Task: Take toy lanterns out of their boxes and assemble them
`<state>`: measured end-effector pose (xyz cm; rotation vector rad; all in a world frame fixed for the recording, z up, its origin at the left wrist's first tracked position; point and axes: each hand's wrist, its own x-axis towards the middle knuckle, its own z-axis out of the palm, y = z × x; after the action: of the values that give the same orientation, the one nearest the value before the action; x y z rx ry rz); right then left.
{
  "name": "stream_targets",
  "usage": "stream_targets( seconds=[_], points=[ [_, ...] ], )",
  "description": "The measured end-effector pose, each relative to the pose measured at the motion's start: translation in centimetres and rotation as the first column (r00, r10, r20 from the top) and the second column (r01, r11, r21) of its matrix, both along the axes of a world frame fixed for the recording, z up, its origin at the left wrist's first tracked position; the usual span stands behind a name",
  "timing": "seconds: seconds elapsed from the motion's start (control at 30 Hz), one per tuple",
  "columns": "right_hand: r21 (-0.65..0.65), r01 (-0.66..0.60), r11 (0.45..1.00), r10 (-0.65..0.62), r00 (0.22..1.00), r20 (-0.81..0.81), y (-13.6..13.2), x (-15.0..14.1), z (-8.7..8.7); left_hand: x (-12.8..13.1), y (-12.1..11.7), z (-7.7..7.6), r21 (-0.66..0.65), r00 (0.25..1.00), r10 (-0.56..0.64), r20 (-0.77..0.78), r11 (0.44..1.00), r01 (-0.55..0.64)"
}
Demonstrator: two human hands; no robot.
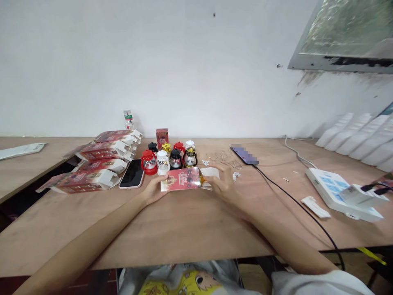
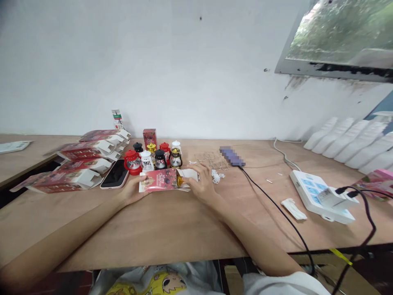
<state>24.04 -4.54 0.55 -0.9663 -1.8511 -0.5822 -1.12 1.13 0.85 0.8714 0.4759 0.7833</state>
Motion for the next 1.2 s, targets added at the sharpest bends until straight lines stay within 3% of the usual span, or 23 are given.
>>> stream_targets(
  seconds=[0.17,0.27,0.37,0.47,0.57,0.7,0.77,0.83,0.9,0.97,1.03,1.13,1.2],
  points=[
    [-0.119,-0.223,0.967,0.18,0.939,-0.293,-0.9,2.1,2.9,0.2,-0.1,-0.1,0.005,0.994,-0.026,0.102,1.0,0.026],
    [-0.106,-0.379,0.919,0.272,0.807,-0.525,-1.1,3.1,5.6,0.1,-0.1,-0.1,-0.015,0.989,-0.03,0.146,0.999,0.033],
    [-0.042,-0.514,0.857,0.35,0.639,-0.685,-0.9,4.7,8.0,-0.3,-0.2,0.5,-0.022,0.981,0.049,0.187,0.999,-0.046],
    [-0.036,-0.554,0.832,0.345,0.568,-0.747,-0.4,6.8,9.4,-1.2,0.0,2.1,0.01,0.958,0.136,0.251,0.99,-0.143],
    [-0.17,-0.583,0.794,0.282,0.602,-0.747,0.4,7.6,9.5,-1.7,0.3,4.8,0.067,0.93,0.196,0.312,0.972,-0.227],
    [-0.525,-0.59,0.614,0.244,0.774,-0.584,2.5,4.7,9.2,-0.3,0.8,9.1,0.157,0.918,0.208,0.337,0.949,-0.272],
    [-0.658,-0.491,0.571,0.264,0.869,-0.418,3.8,2.4,9.2,1.0,1.2,11.0,0.176,0.919,0.2,0.34,0.946,-0.271],
    [-0.746,-0.338,0.574,0.265,0.938,-0.222,4.9,0.3,9.3,2.3,1.7,12.6,0.209,0.926,0.201,0.32,0.938,-0.276],
    [-0.799,-0.188,0.571,0.234,0.97,-0.061,5.6,-1.2,9.7,3.1,2.4,13.6,0.237,0.926,0.254,0.28,0.916,-0.323],
    [-0.843,-0.08,0.532,0.202,0.979,0.035,5.7,-2.0,10.4,3.4,3.1,14.2,0.219,0.909,0.357,0.216,0.889,-0.402],
    [-0.84,-0.047,0.541,0.169,0.984,0.054,5.4,-2.4,11.5,3.5,3.6,14.2,0.178,0.889,0.432,0.15,0.873,-0.454],
    [-0.689,-0.178,0.703,0.105,0.983,-0.148,4.9,-3.1,13.4,3.5,3.8,13.9,0.133,0.888,0.447,0.107,0.879,-0.458],
    [-0.556,-0.296,0.777,0.095,0.928,-0.361,4.7,-3.7,14.4,3.5,3.6,13.7,0.12,0.897,0.431,0.102,0.889,-0.441]
  ],
)
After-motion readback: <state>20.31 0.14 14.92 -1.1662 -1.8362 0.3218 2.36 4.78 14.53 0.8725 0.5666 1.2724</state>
